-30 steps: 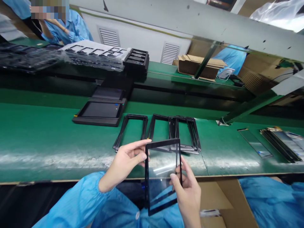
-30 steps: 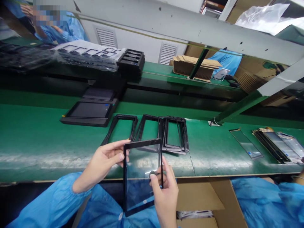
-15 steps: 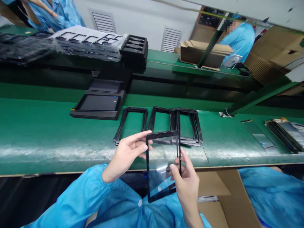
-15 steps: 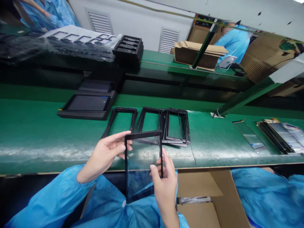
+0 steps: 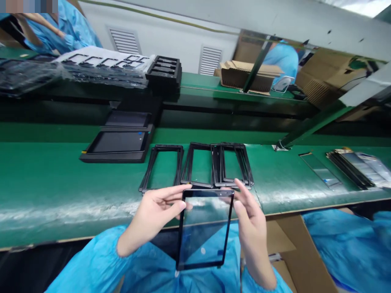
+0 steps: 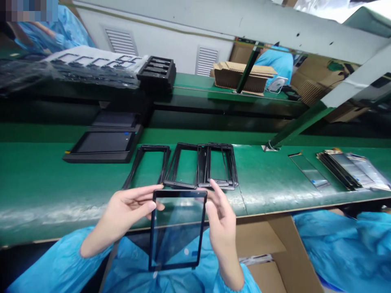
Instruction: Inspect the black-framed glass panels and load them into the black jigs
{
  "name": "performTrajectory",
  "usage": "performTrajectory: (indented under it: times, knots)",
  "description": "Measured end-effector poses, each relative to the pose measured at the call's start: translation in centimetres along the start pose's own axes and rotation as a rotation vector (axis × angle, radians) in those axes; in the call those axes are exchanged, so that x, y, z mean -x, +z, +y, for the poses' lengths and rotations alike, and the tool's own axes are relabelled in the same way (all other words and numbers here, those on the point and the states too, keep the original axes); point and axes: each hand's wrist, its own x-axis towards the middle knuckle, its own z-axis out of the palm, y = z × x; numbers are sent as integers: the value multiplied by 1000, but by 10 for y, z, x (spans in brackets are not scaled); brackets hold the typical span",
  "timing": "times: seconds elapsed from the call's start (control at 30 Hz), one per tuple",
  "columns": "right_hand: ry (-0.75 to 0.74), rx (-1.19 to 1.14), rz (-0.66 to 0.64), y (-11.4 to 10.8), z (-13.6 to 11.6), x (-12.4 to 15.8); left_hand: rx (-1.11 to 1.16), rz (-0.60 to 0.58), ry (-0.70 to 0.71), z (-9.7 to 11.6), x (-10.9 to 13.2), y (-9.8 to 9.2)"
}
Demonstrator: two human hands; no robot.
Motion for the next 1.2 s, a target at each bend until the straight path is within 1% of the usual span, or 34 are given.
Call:
performTrajectory:
  times: [0.07, 0.13, 0.37, 0.47, 0.57, 0.7, 0.8, 0.83, 0.9, 0.97, 1.0, 1.03, 1.07, 1.1, 1.13, 1.17, 1.2]
  knots:
    - [85, -73, -52, -1, -9, -8, -14, -13, 14, -1, 3, -1]
    - [106, -105, -56, 1, -14, -11, -24, -17, 26, -2, 5, -3]
    - [103, -201, -34, 9, -18, -4, -63, -18, 11, -12, 1, -9]
    - [98, -205, -17, 9, -17, -3, -72, -12, -15, -15, 2, -9]
    - [86, -207, -31, 8, -17, -4, -69, 0, -56, -14, 5, -8]
    - [80, -223, -58, 6, -17, -5, -68, 4, -54, -16, 7, -10]
    - [79, -233, -52, 6, -18, -4, -114, 4, -64, -18, 6, -13]
    - [79, -228, -50, 8, -19, -4, -148, -10, -44, -17, 5, -13]
    - [81, -211, -58, 14, -19, -3, -297, -58, 68, -14, 3, -11]
    - [101, -206, -118, 23, -19, -2, -526, -134, 218, -9, 2, -6]
    - [128, -222, -159, 27, -19, -2, -629, -188, 267, -5, 2, -3]
    - [163, -251, -201, 30, -18, -2, -700, -255, 280, -2, 2, 0]
    - [196, -282, -238, 31, -18, -3, -724, -332, 261, 1, 2, 3]
    - [220, -300, -257, 29, -17, -5, -701, -401, 217, 3, 2, 4]
    - [233, -294, -263, 24, -16, -7, -640, -441, 161, 5, 2, 5]
    - [236, -268, -258, 17, -14, -9, -556, -434, 101, 5, 3, 5]
    - [232, -227, -243, 7, -11, -12, -460, -388, 46, 5, 3, 4]
